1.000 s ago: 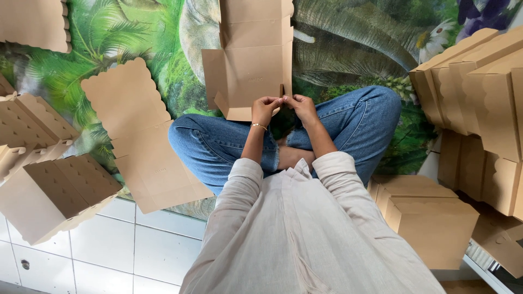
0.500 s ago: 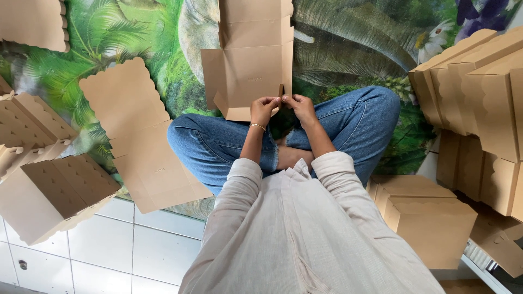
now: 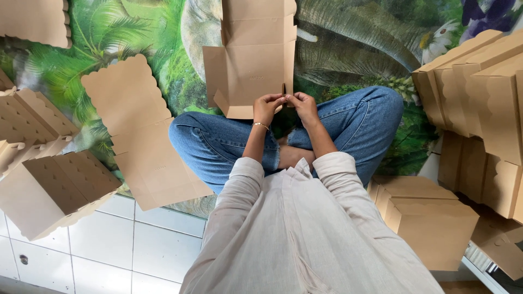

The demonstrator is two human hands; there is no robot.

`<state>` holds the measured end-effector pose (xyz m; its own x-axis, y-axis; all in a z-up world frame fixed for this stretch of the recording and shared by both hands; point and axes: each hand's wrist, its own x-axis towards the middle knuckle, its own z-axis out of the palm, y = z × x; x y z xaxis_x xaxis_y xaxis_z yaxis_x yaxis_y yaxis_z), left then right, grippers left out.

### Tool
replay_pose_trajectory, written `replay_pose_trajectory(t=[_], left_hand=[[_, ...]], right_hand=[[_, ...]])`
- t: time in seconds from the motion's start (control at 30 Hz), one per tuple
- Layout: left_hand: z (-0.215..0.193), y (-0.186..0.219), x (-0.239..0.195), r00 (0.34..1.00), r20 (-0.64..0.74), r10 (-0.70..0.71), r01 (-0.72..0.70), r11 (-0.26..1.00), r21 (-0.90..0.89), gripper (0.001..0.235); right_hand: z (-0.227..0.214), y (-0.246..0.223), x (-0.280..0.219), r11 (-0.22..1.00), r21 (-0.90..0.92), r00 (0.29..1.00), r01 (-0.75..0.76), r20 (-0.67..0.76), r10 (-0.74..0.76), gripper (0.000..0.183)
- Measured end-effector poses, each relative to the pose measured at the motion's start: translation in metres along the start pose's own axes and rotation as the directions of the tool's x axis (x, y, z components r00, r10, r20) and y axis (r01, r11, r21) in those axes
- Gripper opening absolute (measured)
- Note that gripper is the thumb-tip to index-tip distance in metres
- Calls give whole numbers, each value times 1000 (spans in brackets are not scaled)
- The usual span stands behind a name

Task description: Assembling small cardboard boxes from flat sheets by folding along pre-scored lines and tucking in tabs.

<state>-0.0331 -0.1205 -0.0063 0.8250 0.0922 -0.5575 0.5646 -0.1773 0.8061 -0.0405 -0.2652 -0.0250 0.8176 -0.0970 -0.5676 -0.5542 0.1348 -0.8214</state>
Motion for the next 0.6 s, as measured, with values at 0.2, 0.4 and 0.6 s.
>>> replay_pose_trajectory(t=[0.2, 0.4, 0.6], left_hand=[[2, -12, 7, 995, 99, -19, 37, 983, -182, 21], [2, 7, 5, 996, 90, -18, 32, 987, -155, 20], [2, -5, 22, 996, 89, 30, -27, 999, -37, 22]], right_hand=[[-2, -5, -2, 1000, 28, 999, -10, -39, 12, 8], [-2, 6, 5, 997, 66, 999, -40, -22, 41, 9], [1, 3, 3, 998, 56, 1000, -27, -15, 28, 7]])
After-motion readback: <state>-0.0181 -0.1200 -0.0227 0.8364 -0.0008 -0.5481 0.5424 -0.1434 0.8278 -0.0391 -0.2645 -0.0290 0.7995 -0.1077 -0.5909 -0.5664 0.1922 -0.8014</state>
